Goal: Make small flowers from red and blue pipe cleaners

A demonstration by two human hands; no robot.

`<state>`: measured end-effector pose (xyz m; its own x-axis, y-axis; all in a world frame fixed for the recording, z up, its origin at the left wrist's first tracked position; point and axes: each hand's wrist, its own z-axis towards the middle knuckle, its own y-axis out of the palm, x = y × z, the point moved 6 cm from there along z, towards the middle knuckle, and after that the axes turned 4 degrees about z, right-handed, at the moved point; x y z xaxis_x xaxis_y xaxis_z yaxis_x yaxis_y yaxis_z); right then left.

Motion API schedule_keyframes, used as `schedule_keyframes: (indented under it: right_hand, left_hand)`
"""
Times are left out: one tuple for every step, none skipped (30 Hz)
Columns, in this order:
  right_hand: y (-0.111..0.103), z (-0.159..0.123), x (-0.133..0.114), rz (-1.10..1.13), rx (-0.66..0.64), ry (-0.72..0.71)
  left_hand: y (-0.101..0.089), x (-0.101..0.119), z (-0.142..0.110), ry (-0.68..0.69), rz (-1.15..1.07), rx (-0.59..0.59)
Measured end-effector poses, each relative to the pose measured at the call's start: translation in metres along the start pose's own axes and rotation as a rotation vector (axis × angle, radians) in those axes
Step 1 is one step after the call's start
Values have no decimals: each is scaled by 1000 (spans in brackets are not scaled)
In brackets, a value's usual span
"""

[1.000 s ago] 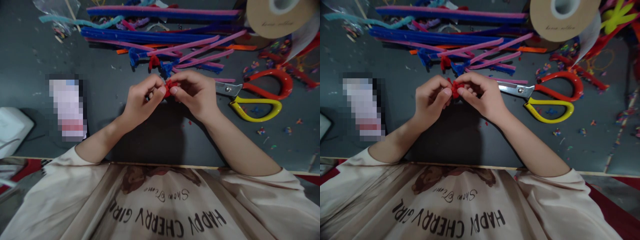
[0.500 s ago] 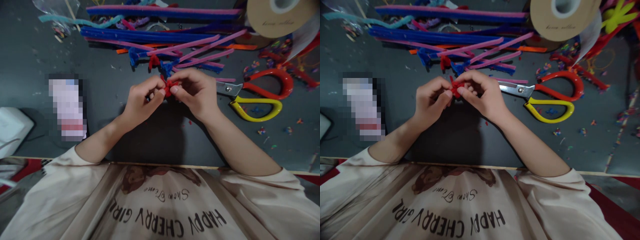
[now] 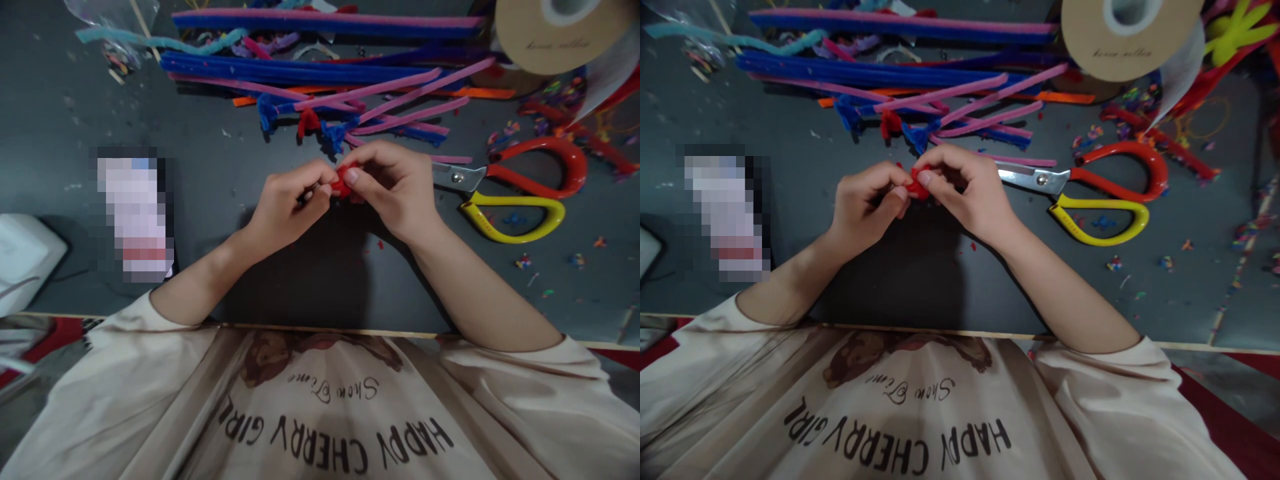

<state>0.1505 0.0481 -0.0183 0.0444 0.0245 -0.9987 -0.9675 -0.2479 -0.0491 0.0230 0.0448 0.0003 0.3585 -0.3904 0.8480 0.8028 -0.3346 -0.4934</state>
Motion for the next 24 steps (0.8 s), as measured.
schedule_keyframes:
  right_hand:
    - [0, 0, 0, -3, -3, -1]
    - [0, 0, -1, -6, -7, -3]
    - [-1, 0, -1, -9, -9, -6]
    - [-1, -1, -2, -12, -12, -10]
    - [-1, -1, -2, -15, -13, -13]
    - [-1, -1, -2, -17, -15, -17]
    - [-1, -1, -2, -17, -17, -22]
    - [-1, -1, -2, -13, -15, -30]
    - [-1, -1, -2, -8, -7, -41]
    - [-2, 0, -2, -2, 7, -55]
    - [-3, 0, -3, 6, 25, -71]
    - [-3, 0, -3, 14, 43, -84]
    - [-4, 0, -4, 23, 55, -91]
    - [-4, 1, -4, 34, 64, -97]
    - [-3, 1, -4, 45, 67, -98]
    - [-3, 1, -4, 54, 67, -92]
    - [-3, 1, -4, 59, 69, -85]
    - [-3, 1, -4, 61, 75, -80]
    - [-3, 1, -4, 61, 83, -78]
    - [-3, 1, -4, 58, 88, -75]
    - [-4, 1, -3, 52, 91, -70]
    - [-4, 1, -2, 46, 94, -67]
    - [-4, 1, -1, 35, 95, -61]
    - [-5, 1, 0, 23, 93, -52]
  left_hand:
    - [0, 1, 0, 7, 17, -3]
    - [0, 2, 1, 5, 33, -7]
    - [0, 2, 1, 1, 42, -13]
    - [0, 2, 1, -3, 42, -17]
    - [0, 3, 1, -7, 32, -23]
    - [0, 3, 2, -11, 15, -29]
    - [0, 3, 2, -15, -7, -35]
    - [0, 2, 2, -22, -29, -38]
    - [0, 1, 2, -29, -52, -36]
    - [0, 0, 2, -42, -70, -25]
    - [0, -2, 2, -56, -87, -3]
    - [-1, -3, 1, -68, -104, 29]
    - [-2, -5, 1, -75, -123, 64]
    - [-3, -6, 1, -80, -139, 95]
    - [-4, -7, 1, -85, -150, 116]
    - [-4, -7, 1, -88, -155, 123]
    - [-3, -7, 1, -91, -152, 114]
    - [-2, -6, 1, -90, -141, 95]
    - [-1, -5, 1, -87, -126, 77]
    - [-1, -4, 2, -85, -110, 63]
    - [-1, -4, 2, -85, -99, 59]
    - [-2, -4, 1, -93, -94, 64]
    - [-3, -4, 1, -108, -94, 78]
    - [-4, -5, 0, -123, -99, 98]
